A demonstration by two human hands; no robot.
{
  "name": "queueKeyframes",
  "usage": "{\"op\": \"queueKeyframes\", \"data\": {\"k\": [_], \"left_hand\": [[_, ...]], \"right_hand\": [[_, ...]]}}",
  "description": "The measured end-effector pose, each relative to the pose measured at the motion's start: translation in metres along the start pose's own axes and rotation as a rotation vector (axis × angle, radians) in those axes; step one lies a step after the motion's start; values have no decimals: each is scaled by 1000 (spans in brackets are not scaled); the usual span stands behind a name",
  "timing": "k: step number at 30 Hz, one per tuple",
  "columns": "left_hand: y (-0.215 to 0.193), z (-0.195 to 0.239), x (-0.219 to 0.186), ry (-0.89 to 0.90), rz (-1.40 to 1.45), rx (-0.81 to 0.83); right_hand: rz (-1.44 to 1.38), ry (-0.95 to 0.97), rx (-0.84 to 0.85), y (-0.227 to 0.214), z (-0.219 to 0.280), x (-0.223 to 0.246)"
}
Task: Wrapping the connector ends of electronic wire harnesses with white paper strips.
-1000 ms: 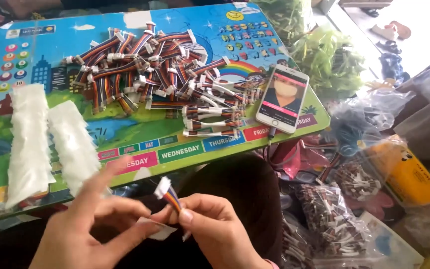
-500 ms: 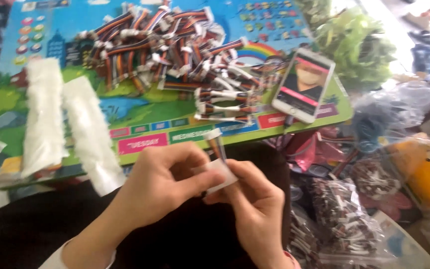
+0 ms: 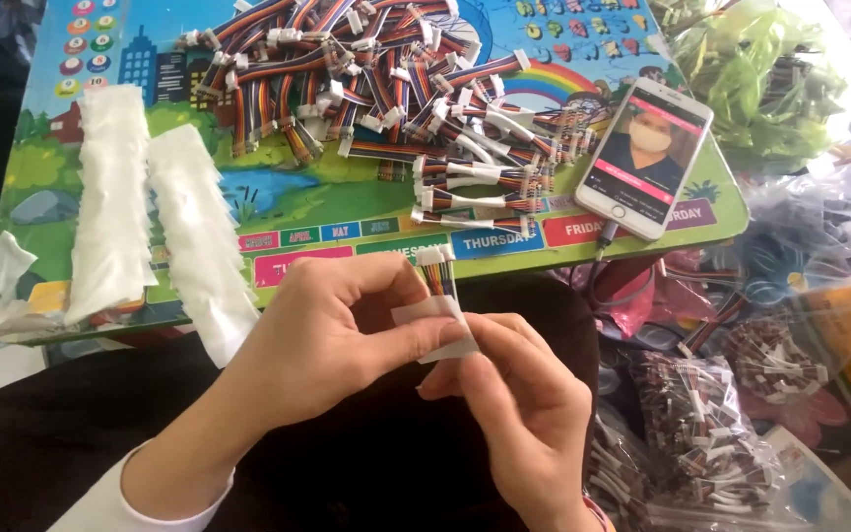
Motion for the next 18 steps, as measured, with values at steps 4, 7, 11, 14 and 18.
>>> {"op": "queueKeyframes", "data": {"k": [4,7,11,14,18], "left_hand": [[0,1,3,15,65,-15],[-3,1,17,-19,151,-80],[-6,-7,47,-243,167,-69],[27,3,65,-269,453,428],[30,6,45,-275,560,539]], "right_hand": [[-91,136,-174,-18,1,-24],[-210,114,-127,-12,1,-27],[-99,7,-45,-14,-4,-7],[529,-104,-32,-14,-7,34],[767,-268,114,14,-7,52]]}}
Point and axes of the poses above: each hand's wrist, its own z-axis away from the middle knuckle, its own y-axis out of the palm, x = y × z, the point moved 10 cm from there along -z, towards the middle knuckle, and after that the axes turned 8 degrees about x, right-handed, at the moved point
